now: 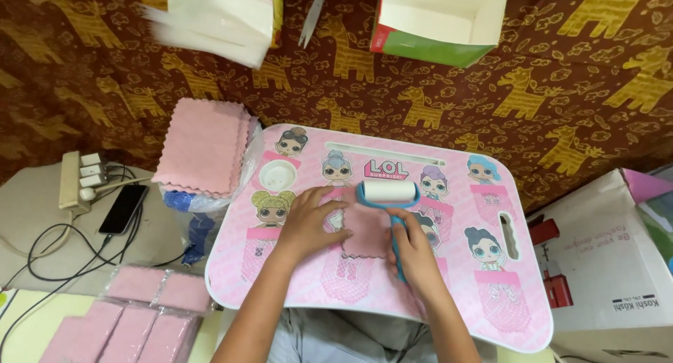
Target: The person uses a lint roller to clean a small piece of pink cloth on a table and then places it into a small plastic bag.
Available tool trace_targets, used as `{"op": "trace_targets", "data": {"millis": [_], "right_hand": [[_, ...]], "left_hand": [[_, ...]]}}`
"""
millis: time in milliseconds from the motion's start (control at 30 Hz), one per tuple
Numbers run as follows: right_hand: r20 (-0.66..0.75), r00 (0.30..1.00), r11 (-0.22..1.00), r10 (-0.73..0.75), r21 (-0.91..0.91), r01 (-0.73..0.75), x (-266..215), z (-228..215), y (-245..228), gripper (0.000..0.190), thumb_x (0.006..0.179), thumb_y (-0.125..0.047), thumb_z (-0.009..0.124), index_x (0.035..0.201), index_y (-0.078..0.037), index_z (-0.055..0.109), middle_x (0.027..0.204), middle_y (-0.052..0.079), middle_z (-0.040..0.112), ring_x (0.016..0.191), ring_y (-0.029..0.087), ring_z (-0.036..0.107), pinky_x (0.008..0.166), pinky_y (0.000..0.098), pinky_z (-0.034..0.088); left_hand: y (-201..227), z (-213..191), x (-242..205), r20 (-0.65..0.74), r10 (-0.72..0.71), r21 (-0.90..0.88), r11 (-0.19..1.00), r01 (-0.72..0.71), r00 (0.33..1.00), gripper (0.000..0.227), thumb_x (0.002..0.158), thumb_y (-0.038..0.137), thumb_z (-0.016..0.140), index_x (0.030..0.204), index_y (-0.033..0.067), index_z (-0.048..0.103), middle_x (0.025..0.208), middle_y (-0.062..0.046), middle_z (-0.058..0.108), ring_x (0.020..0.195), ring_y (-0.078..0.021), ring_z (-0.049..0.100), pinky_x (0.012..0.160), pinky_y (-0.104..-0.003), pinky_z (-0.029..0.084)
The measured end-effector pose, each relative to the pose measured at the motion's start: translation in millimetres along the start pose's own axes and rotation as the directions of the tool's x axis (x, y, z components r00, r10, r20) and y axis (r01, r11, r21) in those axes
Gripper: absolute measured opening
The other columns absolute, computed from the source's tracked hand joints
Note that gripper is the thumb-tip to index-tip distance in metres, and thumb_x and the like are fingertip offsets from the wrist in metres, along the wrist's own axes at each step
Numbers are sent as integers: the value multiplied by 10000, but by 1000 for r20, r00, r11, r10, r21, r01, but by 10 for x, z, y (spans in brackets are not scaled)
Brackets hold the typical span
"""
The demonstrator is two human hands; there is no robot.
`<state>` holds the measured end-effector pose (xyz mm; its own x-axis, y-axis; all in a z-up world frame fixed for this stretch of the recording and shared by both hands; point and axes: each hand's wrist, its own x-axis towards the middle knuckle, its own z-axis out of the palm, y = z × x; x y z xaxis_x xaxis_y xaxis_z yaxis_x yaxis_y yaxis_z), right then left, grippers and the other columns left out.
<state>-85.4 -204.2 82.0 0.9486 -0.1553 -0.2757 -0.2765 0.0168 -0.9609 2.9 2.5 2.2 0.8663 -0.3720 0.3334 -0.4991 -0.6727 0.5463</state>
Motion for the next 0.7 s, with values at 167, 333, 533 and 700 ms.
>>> {"op": "trace_targets", "data": {"millis": [167,333,533,700], "right_hand": [[30,999,999,-14,42,13,-400,-317,592,370,1008,-135,461,1355,-85,579,735,96,548,467,150,428,377,302,323],[78,993,991,-93,106,84,-679,-915,1664,429,972,-76,488,1386,15,560,809,200,632,384,152,440,362,273,320],[-30,998,990,-54,126,57,-594,-1239,1462,445,965,-64,474,1391,36,554,874,241,653,403,210,472,339,316,340],[-77,972,975,-222,-43,220,-122,-965,421,358,986,-82,496,1325,-50,606,848,124,607,480,168,471,369,305,358]], "left_hand": [[-7,4,-1,-1,26,20,999,-26,1000,590,728,517,809,1226,209,741,1467,-50,504,1375,-270,405,1149,-443,272],[17,2,-13,-12,44,35,998,-43,999,573,757,523,787,1231,206,730,1476,-44,505,1385,-280,390,1155,-451,267],[-16,47,9,-119,103,33,994,-100,988,377,889,378,681,1184,149,733,1399,-54,565,1293,-259,490,1108,-436,337],[185,-59,52,-182,230,137,969,-207,956,316,882,261,682,1169,133,718,1320,-76,600,1206,-280,552,1048,-438,406]]}}
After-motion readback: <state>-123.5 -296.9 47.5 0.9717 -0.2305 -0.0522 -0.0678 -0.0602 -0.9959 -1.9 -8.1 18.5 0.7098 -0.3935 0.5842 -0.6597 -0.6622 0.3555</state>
